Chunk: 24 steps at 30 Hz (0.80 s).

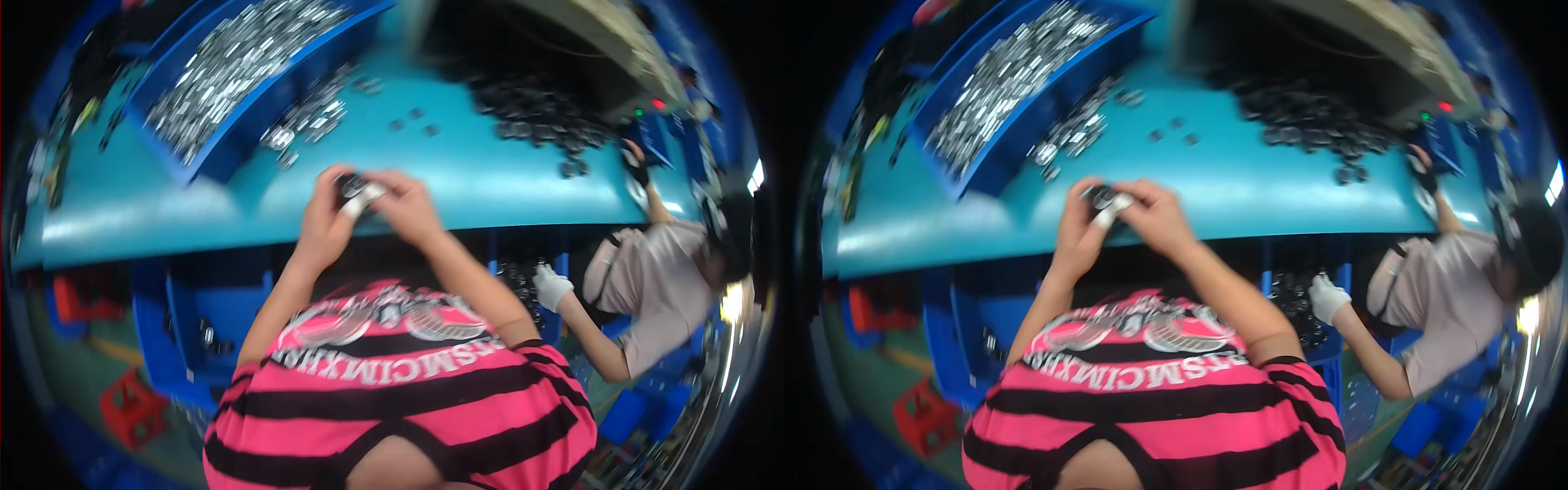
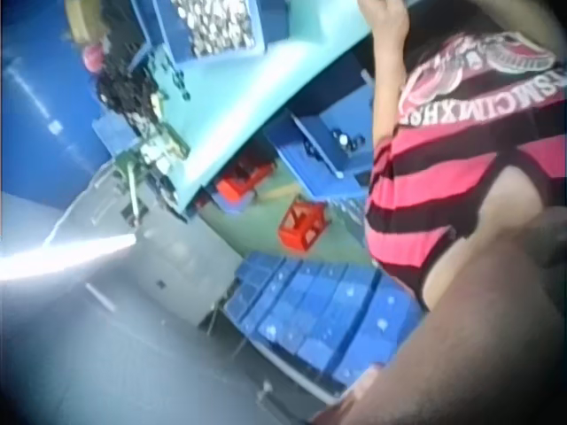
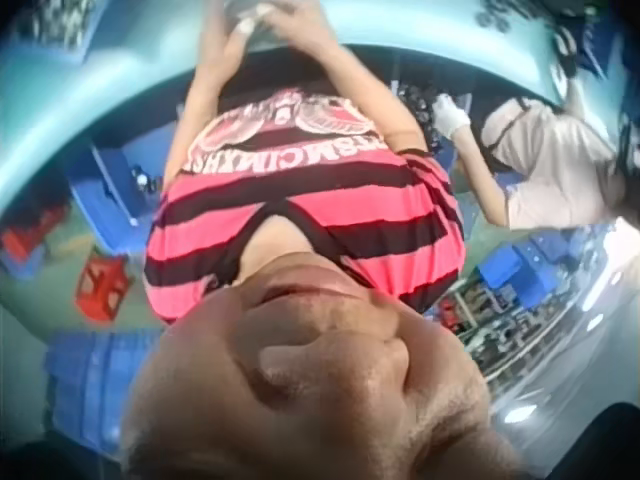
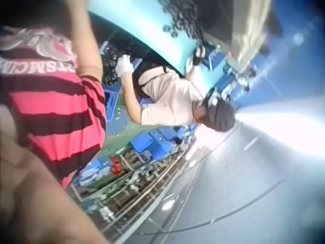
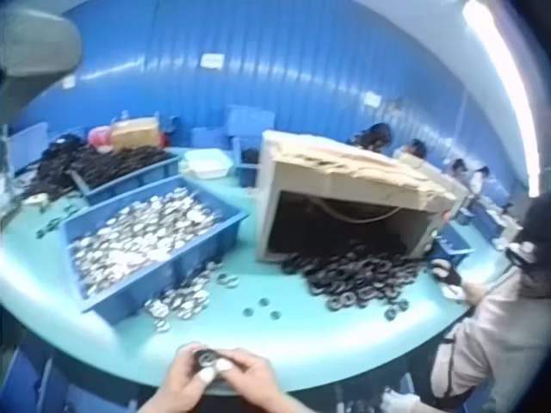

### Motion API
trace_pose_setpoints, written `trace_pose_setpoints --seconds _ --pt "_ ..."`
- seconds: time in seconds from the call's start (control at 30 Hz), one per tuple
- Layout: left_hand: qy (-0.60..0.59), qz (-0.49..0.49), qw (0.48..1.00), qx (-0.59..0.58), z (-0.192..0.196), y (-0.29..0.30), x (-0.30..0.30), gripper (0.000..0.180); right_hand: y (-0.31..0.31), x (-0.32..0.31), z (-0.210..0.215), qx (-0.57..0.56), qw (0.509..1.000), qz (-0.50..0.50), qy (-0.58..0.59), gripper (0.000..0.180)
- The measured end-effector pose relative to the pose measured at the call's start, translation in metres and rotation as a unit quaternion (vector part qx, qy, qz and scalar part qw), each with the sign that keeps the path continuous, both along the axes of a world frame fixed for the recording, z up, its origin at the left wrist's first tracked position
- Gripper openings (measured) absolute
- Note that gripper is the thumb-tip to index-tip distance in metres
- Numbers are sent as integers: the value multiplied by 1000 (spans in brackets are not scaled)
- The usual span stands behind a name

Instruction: Assembling metal components into rubber rings at a factory workbench.

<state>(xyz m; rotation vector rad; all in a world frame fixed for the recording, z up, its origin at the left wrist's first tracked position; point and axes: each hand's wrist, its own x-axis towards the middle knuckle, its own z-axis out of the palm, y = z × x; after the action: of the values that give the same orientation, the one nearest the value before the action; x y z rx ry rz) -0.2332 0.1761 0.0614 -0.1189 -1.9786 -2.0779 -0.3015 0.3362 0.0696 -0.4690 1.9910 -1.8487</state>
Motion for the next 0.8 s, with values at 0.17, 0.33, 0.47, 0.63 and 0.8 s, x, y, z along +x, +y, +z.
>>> trace_pose_setpoints --seconds 0.17,0.33,0.47,0.63,0.8 --pt "-98 -18 994 46 15 -5 2 45 -1 -6 6 -67 992 5 -106 34" --pt "-60 -9 998 25 7 -3 1 44 -9 -9 16 -45 991 5 -122 26" --pt "-44 1 999 15 6 -1 -1 43 -7 -14 15 -70 988 10 -136 25" --pt "-29 15 999 -30 6 2 -1 42 -5 -13 7 -111 984 5 -139 24" --pt "-59 2 998 -13 11 0 2 43 1 -21 15 -87 980 63 -166 21"
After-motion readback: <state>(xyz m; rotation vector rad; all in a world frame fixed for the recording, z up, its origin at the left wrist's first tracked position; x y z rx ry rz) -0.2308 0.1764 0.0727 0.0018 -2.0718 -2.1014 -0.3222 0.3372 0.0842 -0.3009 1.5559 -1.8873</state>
